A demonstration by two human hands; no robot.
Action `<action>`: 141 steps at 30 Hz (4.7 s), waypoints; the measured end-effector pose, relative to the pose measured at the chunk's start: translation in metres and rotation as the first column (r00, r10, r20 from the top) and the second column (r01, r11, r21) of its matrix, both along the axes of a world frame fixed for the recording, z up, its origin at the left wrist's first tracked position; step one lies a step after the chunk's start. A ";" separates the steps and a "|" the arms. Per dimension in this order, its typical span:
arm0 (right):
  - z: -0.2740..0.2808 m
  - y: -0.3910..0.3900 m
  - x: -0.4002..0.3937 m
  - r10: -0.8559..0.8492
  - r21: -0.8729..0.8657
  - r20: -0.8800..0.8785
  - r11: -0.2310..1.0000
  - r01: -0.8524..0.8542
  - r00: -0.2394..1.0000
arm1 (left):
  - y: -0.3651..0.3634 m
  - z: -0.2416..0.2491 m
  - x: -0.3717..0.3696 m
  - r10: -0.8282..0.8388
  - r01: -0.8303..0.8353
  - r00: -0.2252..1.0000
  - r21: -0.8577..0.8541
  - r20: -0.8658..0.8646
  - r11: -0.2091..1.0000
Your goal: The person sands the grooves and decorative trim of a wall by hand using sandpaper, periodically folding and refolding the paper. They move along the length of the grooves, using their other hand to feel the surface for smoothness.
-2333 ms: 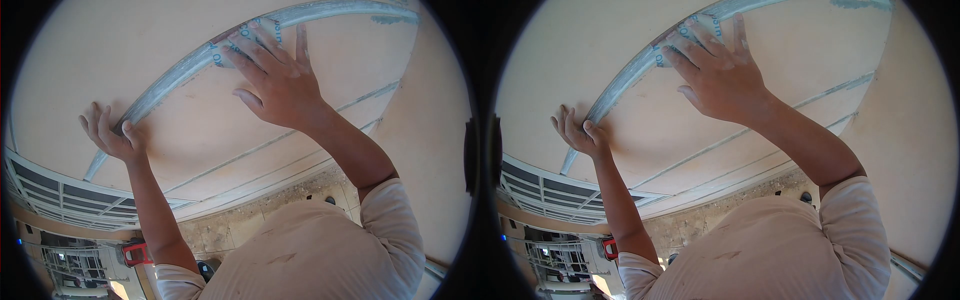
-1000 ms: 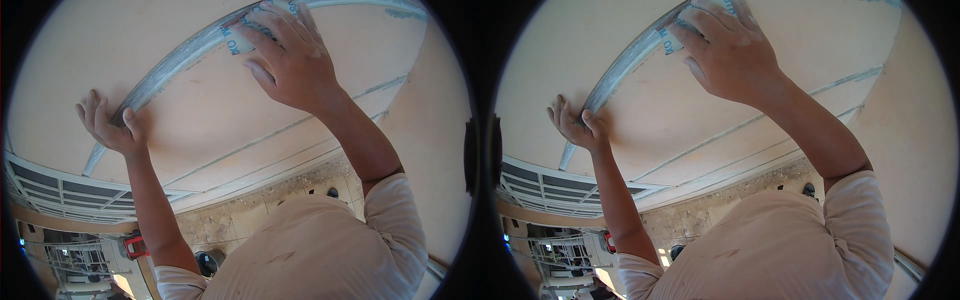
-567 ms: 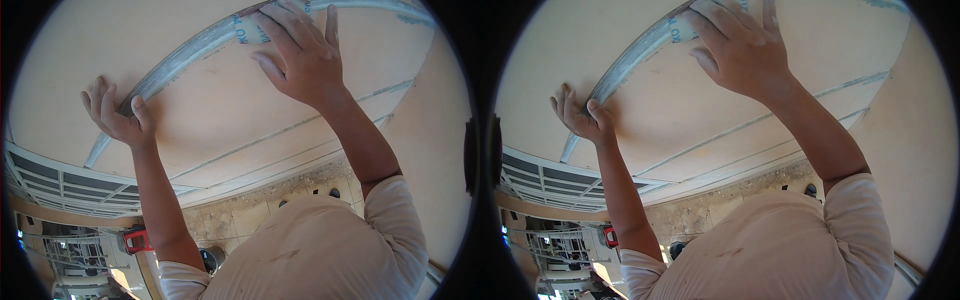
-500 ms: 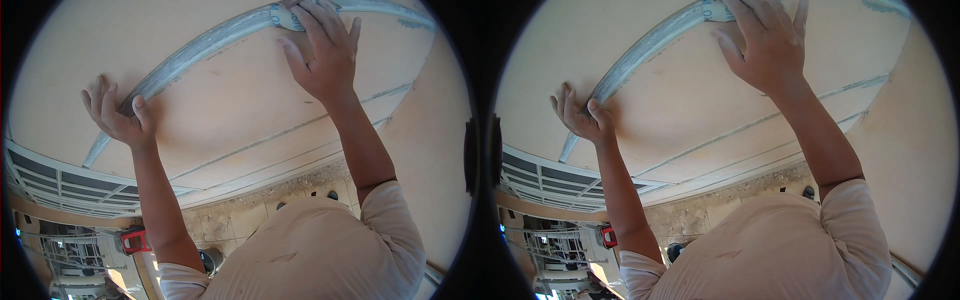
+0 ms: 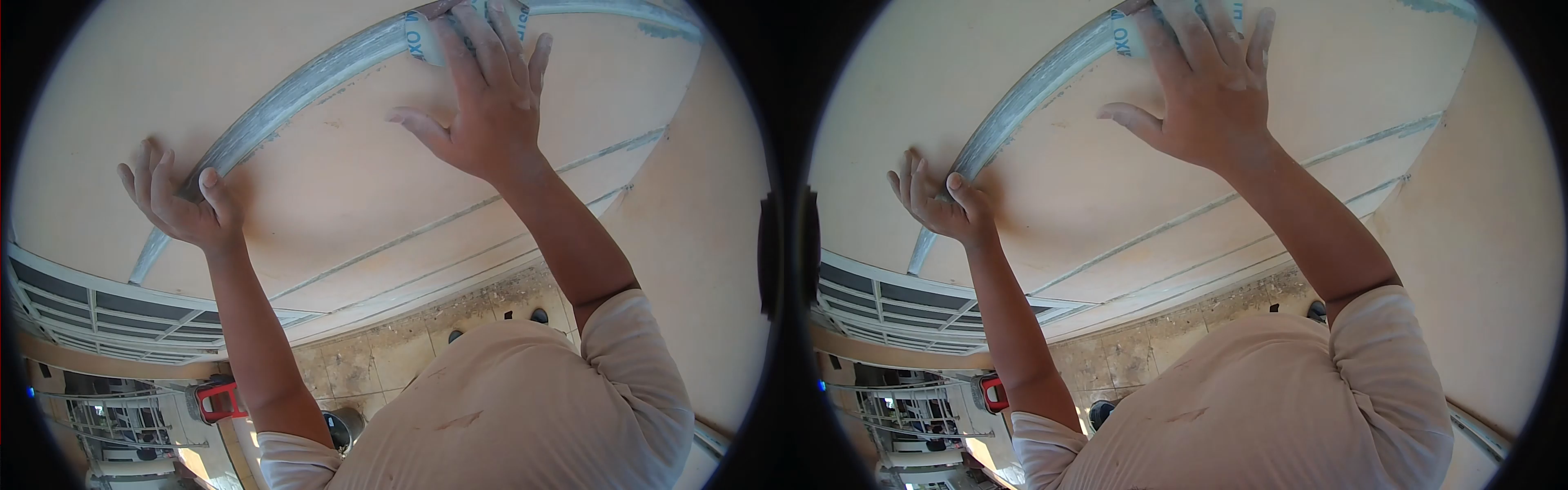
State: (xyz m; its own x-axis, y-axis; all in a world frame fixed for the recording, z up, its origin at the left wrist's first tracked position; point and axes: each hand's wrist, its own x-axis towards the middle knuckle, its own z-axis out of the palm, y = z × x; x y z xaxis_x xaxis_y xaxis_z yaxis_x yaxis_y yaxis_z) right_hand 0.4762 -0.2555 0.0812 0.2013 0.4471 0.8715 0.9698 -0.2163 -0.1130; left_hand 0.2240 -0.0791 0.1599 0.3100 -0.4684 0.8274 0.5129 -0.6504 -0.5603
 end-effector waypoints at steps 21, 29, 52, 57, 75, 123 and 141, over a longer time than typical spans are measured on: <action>-0.006 -0.004 0.049 0.014 0.321 0.089 0.946 -0.042 0.996 | -0.001 -0.003 -0.003 0.057 -0.057 0.998 0.010 -0.019 0.998; -0.014 0.002 0.015 0.152 0.246 0.070 0.955 -0.165 0.986 | -0.004 -0.003 -0.001 0.084 -0.083 0.997 0.025 -0.002 0.996; -0.004 -0.020 0.048 -0.073 0.117 0.163 0.992 0.054 0.984 | 0.003 -0.010 -0.003 -0.038 0.043 0.998 -0.083 0.054 0.996; -0.006 -0.015 0.042 -0.115 0.163 0.083 0.982 0.101 0.990 | -0.005 -0.015 -0.001 0.013 0.008 0.988 -0.131 0.157 0.991; 0.038 0.009 -0.027 0.131 0.150 0.291 0.972 -0.180 0.948 | -0.008 -0.023 0.002 -0.083 0.122 0.977 -0.199 0.195 0.972; -0.007 -0.089 0.209 -0.388 0.432 -0.172 0.796 0.424 0.905 | -0.082 -0.079 0.144 -0.206 0.292 0.933 -0.285 0.295 0.913; -0.006 -0.102 0.250 -0.127 0.471 0.026 0.876 0.100 0.991 | -0.069 -0.088 0.147 0.135 -0.075 0.962 -0.244 0.238 0.967</action>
State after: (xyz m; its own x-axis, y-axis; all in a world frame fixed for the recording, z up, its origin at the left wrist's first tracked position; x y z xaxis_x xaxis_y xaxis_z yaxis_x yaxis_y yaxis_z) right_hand 0.7259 -0.3570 0.0747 0.1720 -0.0388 0.9843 0.9492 -0.2607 -0.1761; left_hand 0.3714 -0.1481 0.0724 0.1160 -0.2321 0.9657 0.6894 -0.6811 -0.2466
